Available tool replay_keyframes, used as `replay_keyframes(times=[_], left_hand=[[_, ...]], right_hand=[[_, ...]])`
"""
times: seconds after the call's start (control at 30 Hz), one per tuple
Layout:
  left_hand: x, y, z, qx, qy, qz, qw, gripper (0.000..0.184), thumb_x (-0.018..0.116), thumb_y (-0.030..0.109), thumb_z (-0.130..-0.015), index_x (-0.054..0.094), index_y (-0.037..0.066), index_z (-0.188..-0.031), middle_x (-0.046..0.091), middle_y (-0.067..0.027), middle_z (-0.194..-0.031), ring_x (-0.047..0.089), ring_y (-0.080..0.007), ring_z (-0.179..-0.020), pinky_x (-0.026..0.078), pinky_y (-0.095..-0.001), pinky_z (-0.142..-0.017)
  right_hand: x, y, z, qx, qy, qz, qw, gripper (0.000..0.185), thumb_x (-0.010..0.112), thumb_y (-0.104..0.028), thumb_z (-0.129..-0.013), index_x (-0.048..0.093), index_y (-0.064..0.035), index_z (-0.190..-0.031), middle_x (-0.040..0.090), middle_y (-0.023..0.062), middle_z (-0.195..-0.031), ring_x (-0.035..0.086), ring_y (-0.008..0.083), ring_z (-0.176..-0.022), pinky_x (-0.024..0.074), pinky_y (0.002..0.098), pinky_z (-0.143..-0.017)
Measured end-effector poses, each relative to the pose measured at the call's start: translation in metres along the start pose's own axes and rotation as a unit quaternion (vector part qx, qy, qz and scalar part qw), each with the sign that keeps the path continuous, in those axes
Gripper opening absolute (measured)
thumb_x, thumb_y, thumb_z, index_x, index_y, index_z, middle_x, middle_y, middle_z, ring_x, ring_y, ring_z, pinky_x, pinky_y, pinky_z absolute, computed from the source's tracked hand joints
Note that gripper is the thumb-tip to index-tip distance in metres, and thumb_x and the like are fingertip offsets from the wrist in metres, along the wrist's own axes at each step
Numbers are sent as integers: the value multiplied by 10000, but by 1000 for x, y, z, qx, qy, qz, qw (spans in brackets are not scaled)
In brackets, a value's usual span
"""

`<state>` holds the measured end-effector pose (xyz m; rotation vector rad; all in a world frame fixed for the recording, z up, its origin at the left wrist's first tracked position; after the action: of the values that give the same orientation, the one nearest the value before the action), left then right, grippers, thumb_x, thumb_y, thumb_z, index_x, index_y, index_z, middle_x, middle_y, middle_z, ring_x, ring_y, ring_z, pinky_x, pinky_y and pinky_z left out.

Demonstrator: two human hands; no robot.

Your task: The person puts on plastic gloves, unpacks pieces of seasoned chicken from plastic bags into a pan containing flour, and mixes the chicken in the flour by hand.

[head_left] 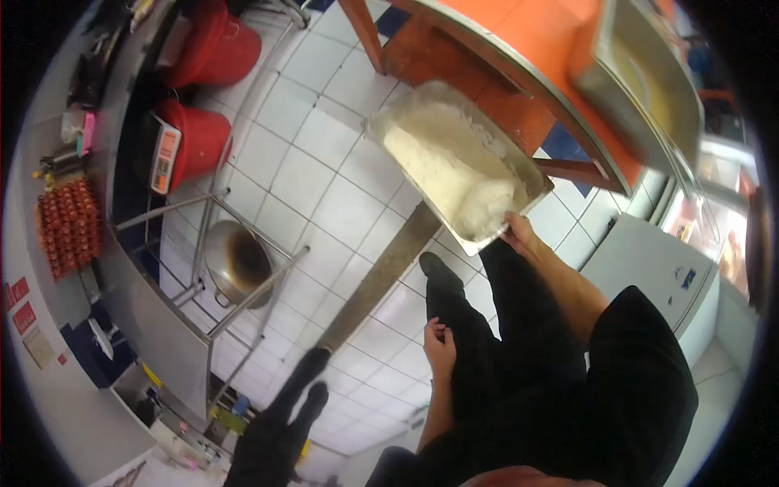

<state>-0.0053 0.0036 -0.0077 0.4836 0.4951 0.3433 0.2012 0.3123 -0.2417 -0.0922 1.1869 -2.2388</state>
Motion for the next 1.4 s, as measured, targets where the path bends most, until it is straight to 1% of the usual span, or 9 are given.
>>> replay_keyframes(times=[0.07, 0.13, 0.3, 0.4, 0.57, 0.73, 0.87, 1.13, 1.4], left_hand=[[-12, 7, -47, 152, 72, -36, 985, 377, 680, 41, -874, 612, 2, -1243, 675, -151, -1156, 654, -270, -1090, 490, -409, -1005], [-98, 0, -18, 369, 231, -155, 887, 337, 656, 17, -887, 605, -25, -1218, 668, -170, -1123, 631, -334, -1078, 485, -443, -989], [-110, 117, -52, 408, 227, -117, 877, 455, 644, 199, -965, 554, -57, -1330, 582, -267, -1365, 558, -426, -1262, 411, -508, -1097], [-70, 113, -75, 177, -64, -222, 957, 790, 473, 510, -1045, 352, -91, -1543, 411, -291, -1581, 369, -439, -1485, 303, -447, -1229], [21, 68, -20, 171, -116, -248, 946, 676, 449, 551, -1047, 621, -53, -1299, 641, -324, -1286, 604, -459, -1237, 466, -494, -1046], [128, 79, 71, 303, 40, -217, 927, 572, 484, 488, -1058, 668, -46, -969, 692, -287, -962, 649, -471, -928, 482, -526, -828], [196, 112, 161, 336, 32, -198, 920, 545, 497, 458, -1060, 673, -45, -948, 698, -275, -943, 648, -466, -894, 479, -520, -805], [330, 195, 278, 416, -3, -122, 901, 500, 512, 406, -1062, 661, -53, -931, 692, -263, -886, 655, -434, -844, 486, -492, -777], [488, 309, 300, 423, -30, -80, 902, 472, 539, 395, -1050, 650, -43, -914, 682, -266, -859, 663, -416, -847, 485, -483, -786]], right_hand=[[-23, -48, 37, 176, 21, -137, 975, 106, 628, -143, -885, 630, -56, -944, 619, 44, -805, 585, 174, -635, 510, 340, -568], [-2, -109, 149, 225, 18, -282, 932, 96, 621, -126, -869, 629, -40, -912, 607, 44, -780, 561, 177, -581, 485, 329, -527], [-137, -166, 321, 237, 81, -184, 950, 154, 626, -113, -842, 665, 13, -921, 624, 73, -774, 616, 203, -598, 521, 353, -506], [-188, -157, 388, 224, 67, -118, 965, 224, 625, -111, -822, 688, 44, -971, 667, 110, -814, 673, 234, -657, 580, 385, -558], [-276, -121, 495, 223, 67, -53, 971, 307, 631, -132, -798, 694, 80, -1010, 705, 160, -878, 715, 277, -712, 621, 404, -592], [-364, -108, 593, 181, 227, -25, 957, 437, 655, -133, -798, 609, 87, -1174, 700, 184, -855, 728, 279, -717, 617, 411, -566], [-447, -16, 633, 147, 284, 36, 947, 410, 653, -114, -805, 566, 65, -1164, 687, 177, -813, 726, 280, -687, 608, 413, -538], [-605, -66, 699, 26, 428, 84, 900, 264, 695, -182, -847, 557, 41, -880, 655, 147, -692, 641, 215, -546, 516, 380, -448], [-767, -110, 664, 47, 443, 46, 894, 284, 677, -238, -909, 550, 10, -860, 649, 114, -687, 629, 172, -535, 490, 335, -413]])
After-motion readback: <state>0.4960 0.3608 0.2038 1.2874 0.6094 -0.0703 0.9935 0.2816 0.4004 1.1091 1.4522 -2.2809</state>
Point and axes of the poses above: each hand's wrist, its own z-axis away from the middle knuckle, its own x-axis out of the palm, y = z × x, the point moved 1 cm from there along -z, towards the middle knuckle
